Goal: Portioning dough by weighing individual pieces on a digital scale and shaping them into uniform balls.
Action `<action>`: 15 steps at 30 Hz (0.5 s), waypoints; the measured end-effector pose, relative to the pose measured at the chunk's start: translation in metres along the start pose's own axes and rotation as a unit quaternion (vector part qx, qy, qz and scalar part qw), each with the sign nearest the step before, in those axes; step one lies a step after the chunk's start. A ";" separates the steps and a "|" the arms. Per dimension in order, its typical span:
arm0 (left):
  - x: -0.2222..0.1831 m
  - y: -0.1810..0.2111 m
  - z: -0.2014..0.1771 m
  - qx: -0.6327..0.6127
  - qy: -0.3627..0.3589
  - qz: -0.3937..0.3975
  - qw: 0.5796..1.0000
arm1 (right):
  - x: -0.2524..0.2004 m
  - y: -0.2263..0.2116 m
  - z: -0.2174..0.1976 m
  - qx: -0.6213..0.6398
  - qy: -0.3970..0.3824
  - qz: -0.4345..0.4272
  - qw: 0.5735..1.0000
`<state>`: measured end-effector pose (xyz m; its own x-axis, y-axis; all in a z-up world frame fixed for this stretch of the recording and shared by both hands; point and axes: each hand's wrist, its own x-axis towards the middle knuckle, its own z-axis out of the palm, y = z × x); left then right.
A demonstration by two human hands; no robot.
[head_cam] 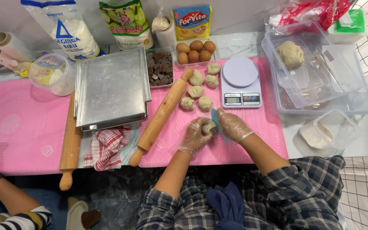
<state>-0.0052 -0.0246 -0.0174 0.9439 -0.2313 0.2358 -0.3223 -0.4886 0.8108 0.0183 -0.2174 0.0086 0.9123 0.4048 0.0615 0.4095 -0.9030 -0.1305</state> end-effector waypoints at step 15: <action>-0.002 0.006 -0.008 -0.189 -0.029 0.045 0.981 | -0.046 0.063 -0.080 -0.125 -0.022 0.213 0.969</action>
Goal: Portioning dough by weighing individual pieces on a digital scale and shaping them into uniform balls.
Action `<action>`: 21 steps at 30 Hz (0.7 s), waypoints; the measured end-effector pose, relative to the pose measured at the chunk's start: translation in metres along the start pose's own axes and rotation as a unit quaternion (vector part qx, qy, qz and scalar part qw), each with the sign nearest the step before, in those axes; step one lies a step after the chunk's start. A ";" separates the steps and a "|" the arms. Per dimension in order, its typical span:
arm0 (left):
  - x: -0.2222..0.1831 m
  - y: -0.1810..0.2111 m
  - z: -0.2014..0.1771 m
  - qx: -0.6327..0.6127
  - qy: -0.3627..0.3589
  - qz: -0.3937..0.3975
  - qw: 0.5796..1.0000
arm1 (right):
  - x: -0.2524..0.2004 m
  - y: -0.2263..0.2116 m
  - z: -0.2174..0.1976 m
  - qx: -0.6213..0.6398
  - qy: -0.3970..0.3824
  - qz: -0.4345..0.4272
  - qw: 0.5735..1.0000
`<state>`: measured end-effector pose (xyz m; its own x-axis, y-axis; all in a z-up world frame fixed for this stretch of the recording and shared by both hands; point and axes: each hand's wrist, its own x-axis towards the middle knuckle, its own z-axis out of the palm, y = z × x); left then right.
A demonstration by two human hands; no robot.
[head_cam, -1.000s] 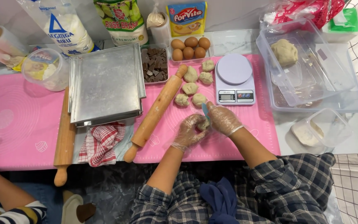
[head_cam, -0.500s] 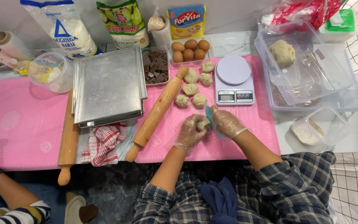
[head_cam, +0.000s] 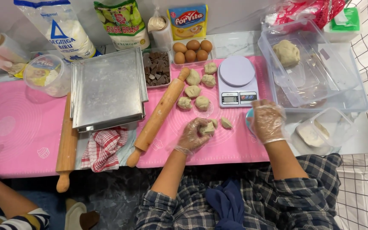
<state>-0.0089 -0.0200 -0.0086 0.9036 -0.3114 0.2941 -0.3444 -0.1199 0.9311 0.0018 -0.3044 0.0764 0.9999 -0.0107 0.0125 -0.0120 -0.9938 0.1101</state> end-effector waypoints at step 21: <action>0.006 0.005 -0.025 -0.147 0.098 0.032 0.984 | -0.017 -0.092 -0.012 0.215 0.030 -0.291 0.932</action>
<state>0.0012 0.0007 0.0031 0.9239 -0.1192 0.3636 -0.3397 0.1814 0.9229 -0.0139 -0.2110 0.0776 0.8330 0.5371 0.1327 0.5507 -0.7822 -0.2914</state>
